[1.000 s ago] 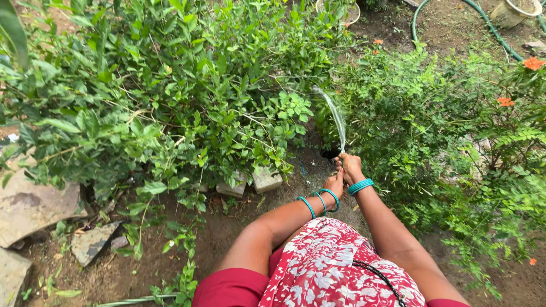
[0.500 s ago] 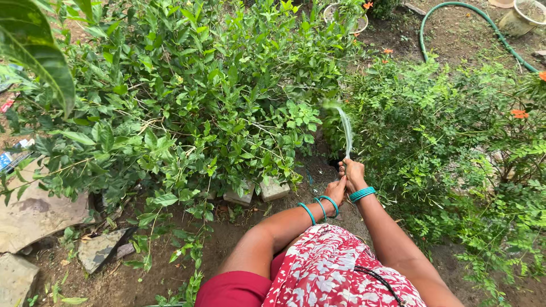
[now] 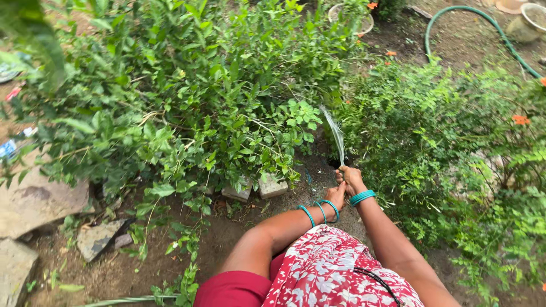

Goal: The person waters various plants and bushes in an outdoor area by hand using a flexible garden hose, moving the hose to different locations to reach the vegetation.

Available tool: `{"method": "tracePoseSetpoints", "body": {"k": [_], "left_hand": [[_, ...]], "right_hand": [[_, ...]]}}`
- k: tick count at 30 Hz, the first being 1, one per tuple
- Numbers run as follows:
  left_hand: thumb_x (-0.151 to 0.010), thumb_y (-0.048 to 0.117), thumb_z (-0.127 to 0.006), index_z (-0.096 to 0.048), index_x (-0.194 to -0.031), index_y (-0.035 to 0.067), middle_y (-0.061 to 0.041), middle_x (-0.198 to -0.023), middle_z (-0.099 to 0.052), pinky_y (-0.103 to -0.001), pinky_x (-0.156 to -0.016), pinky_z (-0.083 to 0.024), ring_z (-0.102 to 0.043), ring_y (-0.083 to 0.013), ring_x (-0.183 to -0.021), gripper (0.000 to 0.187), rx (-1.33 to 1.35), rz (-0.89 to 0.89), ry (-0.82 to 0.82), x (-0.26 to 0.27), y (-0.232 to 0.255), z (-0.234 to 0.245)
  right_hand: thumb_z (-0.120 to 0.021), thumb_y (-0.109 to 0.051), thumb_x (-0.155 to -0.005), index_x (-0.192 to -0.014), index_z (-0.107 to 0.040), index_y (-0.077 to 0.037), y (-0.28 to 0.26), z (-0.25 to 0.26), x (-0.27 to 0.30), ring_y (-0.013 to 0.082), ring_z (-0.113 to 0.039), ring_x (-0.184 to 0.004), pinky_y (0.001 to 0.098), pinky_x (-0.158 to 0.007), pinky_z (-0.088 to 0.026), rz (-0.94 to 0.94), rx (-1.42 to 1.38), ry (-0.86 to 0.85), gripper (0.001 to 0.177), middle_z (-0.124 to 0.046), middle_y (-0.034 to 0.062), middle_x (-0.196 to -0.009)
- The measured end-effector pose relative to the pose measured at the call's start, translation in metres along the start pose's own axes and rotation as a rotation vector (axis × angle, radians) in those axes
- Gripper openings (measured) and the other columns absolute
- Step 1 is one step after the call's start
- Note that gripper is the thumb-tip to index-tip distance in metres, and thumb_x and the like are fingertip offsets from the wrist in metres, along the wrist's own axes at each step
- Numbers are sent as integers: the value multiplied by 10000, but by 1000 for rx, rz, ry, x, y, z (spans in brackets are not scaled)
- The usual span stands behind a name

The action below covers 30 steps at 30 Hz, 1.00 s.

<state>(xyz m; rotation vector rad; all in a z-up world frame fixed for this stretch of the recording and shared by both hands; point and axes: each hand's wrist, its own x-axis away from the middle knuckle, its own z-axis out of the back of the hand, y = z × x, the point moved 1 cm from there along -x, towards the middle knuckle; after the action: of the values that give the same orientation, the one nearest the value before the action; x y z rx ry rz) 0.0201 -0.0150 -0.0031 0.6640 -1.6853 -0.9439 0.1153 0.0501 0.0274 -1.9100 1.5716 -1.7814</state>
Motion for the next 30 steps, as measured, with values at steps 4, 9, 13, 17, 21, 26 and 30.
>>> {"method": "tracePoseSetpoints", "body": {"k": [4, 9, 13, 17, 21, 26, 30], "left_hand": [[-1025, 596, -500, -658, -799, 71, -29, -580, -562, -355, -417, -399, -538, -160, -453, 593, 5, 22, 12, 8, -2, -4], [-1026, 592, -489, -664, -783, 88, -26, -573, -556, -351, -414, -381, -533, -156, -450, 587, -3, 14, 42, 14, -4, -4], [-1043, 575, -503, -634, -779, 68, -21, -582, -544, -347, -409, -364, -520, -152, -454, 586, 83, -8, 38, 18, -4, -8], [-1069, 571, -493, -610, -783, 59, -10, -597, -522, -346, -409, -341, -484, -144, -458, 598, 136, -55, 31, 21, -5, -3], [-1043, 580, -457, -628, -777, 66, -10, -594, -559, -332, -424, -394, -542, -135, -479, 604, 104, -83, 93, 23, -3, 5], [-1001, 696, -408, -583, -792, 98, -27, -554, -520, -338, -395, -362, -495, -156, -428, 657, 254, 59, 163, 35, 15, 24], [-983, 762, -359, -504, -727, 107, -4, -521, -469, -324, -366, -331, -460, -130, -396, 717, 389, -38, 263, 60, 43, 43]], "right_hand": [[-546, -80, -989, -973, -530, 32, 1, 1, 8, 130, -482, -561, 264, -446, -372, 16, 60, -4, 115, -605, 107, -775], [-544, -87, -994, -974, -537, 21, 2, -1, 19, 127, -464, -559, 267, -453, -383, -4, 42, -26, 110, -586, 101, -773], [-540, -98, -995, -1003, -549, 5, 1, -1, 25, 120, -472, -565, 261, -464, -403, 15, 67, -16, 104, -605, 99, -793], [-541, -101, -1004, -1034, -575, 18, 4, -8, 27, 117, -483, -570, 251, -468, -407, 53, 113, -3, 127, -626, 95, -798], [-567, -94, -988, -1010, -608, 35, 7, -22, 27, 115, -495, -567, 252, -456, -390, 137, 262, -61, 138, -644, 92, -782], [-598, -132, -980, -942, -633, 17, 9, -60, 19, 91, -489, -568, 236, -455, -379, 138, 505, -261, 158, -636, 48, -771], [-590, -185, -999, -879, -660, 13, 14, -100, 20, 92, -460, -515, 240, -439, -355, 128, 663, -484, 241, -566, 20, -665]]}}
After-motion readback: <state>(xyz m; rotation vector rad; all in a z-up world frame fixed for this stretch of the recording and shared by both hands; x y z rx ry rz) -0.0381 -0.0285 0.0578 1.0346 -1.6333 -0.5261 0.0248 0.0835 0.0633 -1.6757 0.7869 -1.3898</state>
